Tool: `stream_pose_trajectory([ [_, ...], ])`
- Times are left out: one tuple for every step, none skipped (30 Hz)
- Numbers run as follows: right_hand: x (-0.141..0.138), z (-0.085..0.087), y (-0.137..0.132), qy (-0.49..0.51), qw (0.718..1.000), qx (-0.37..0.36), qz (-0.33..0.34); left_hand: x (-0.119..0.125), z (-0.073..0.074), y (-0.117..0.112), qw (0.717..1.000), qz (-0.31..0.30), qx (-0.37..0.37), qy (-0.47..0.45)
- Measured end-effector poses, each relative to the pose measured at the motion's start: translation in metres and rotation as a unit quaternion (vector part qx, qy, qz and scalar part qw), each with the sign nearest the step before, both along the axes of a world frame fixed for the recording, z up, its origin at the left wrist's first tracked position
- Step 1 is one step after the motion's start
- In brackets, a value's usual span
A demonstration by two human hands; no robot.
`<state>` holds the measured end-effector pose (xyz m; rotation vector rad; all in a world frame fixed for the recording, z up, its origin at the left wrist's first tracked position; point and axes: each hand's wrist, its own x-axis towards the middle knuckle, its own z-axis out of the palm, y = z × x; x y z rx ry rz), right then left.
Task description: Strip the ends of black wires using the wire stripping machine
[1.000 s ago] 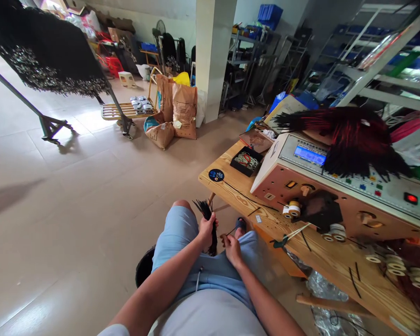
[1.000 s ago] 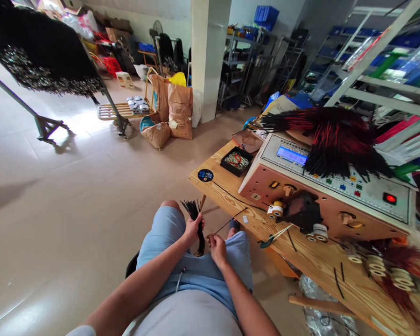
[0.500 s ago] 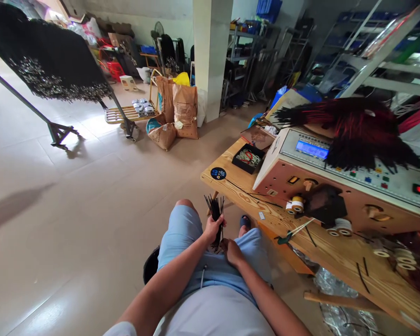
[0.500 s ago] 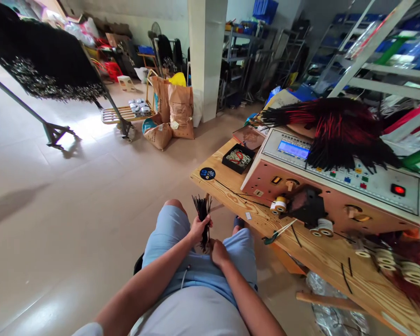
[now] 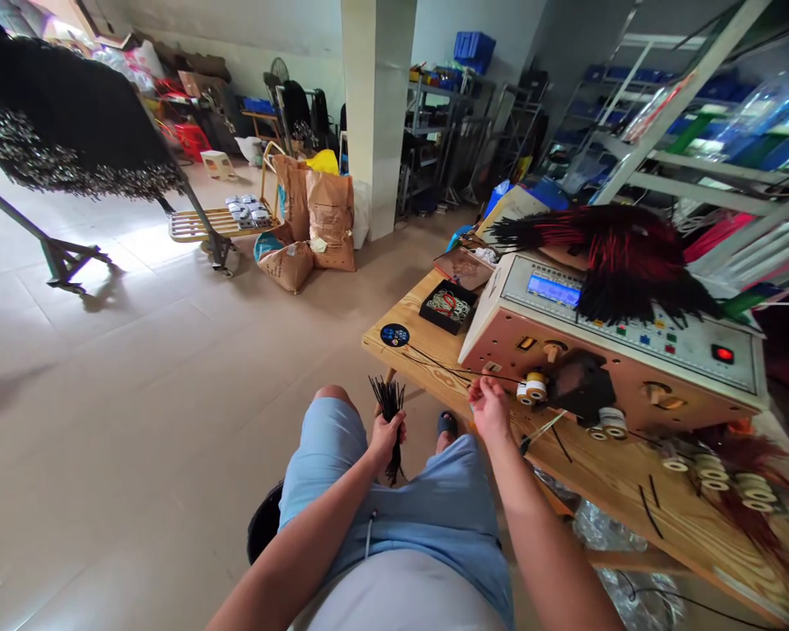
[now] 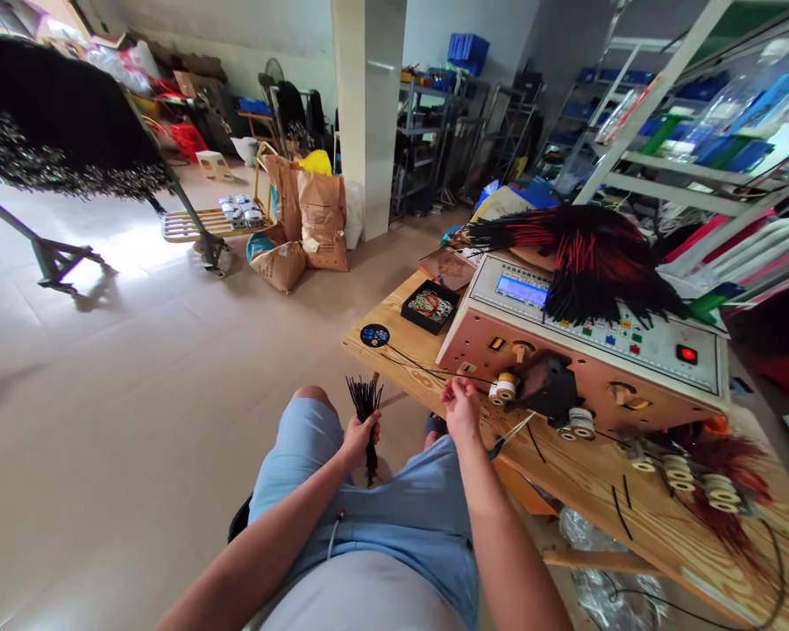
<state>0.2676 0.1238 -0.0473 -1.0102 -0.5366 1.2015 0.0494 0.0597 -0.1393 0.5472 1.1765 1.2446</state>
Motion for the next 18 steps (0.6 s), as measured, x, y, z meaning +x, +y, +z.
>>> stream_pose_trajectory([
  [0.004,0.009,0.005,0.021,1.000,0.010,-0.005,0.000,0.000,0.000,1.000,0.001,-0.003,0.000],
  [0.007,0.015,0.009,0.033,0.999,0.019,-0.008,-0.001,-0.001,0.000,1.000,0.003,-0.006,-0.001],
  [0.009,0.020,0.011,0.038,0.999,0.026,-0.014,-0.001,-0.001,0.000,1.000,0.006,-0.008,-0.002],
  [0.010,0.022,0.012,0.040,0.999,0.031,-0.021,-0.002,-0.001,0.000,1.000,0.009,-0.010,-0.003],
  [0.009,0.023,0.013,0.040,0.998,0.032,-0.028,-0.002,-0.001,0.000,1.000,0.013,-0.011,-0.004],
  [0.008,0.022,0.014,0.039,0.998,0.032,-0.033,-0.002,-0.002,0.000,1.000,0.016,-0.012,-0.006],
  [0.007,0.021,0.014,0.039,0.998,0.031,-0.036,-0.003,-0.002,0.000,1.000,0.018,-0.013,-0.008],
  [0.004,0.018,0.014,0.039,0.998,0.029,-0.038,-0.003,-0.002,0.001,1.000,0.020,-0.013,-0.010],
  [0.002,0.015,0.015,0.039,0.998,0.029,-0.039,-0.003,-0.003,0.001,1.000,0.022,-0.013,-0.013],
  [-0.002,0.011,0.015,0.036,0.998,0.028,-0.038,-0.002,-0.003,0.001,1.000,0.023,-0.012,-0.015],
  [-0.006,0.006,0.014,0.028,0.999,0.026,-0.037,-0.002,-0.003,0.001,0.999,0.024,-0.010,-0.018],
  [-0.011,0.001,0.014,0.015,0.999,0.022,-0.036,-0.002,-0.002,0.001,0.999,0.025,-0.008,-0.021],
  [-0.017,-0.006,0.012,-0.002,0.999,0.015,-0.031,-0.002,-0.002,0.001,0.999,0.026,-0.006,-0.023],
  [-0.023,-0.012,0.010,-0.023,0.999,0.005,-0.022,-0.002,-0.001,0.001,0.999,0.028,-0.004,-0.024],
  [-0.030,-0.019,0.007,-0.046,0.999,-0.008,-0.011,-0.002,0.000,0.001,0.999,0.030,-0.002,-0.024],
  [-0.036,-0.027,0.003,-0.071,0.997,-0.021,0.004,-0.002,0.001,0.001,0.999,0.032,0.000,-0.023],
  [-0.042,-0.034,-0.002,-0.098,0.994,-0.035,0.026,-0.002,0.002,0.001,0.999,0.036,0.002,-0.022],
  [-0.048,-0.042,-0.008,-0.129,0.989,-0.047,0.052,-0.002,0.003,0.001,0.999,0.039,0.003,-0.020],
])
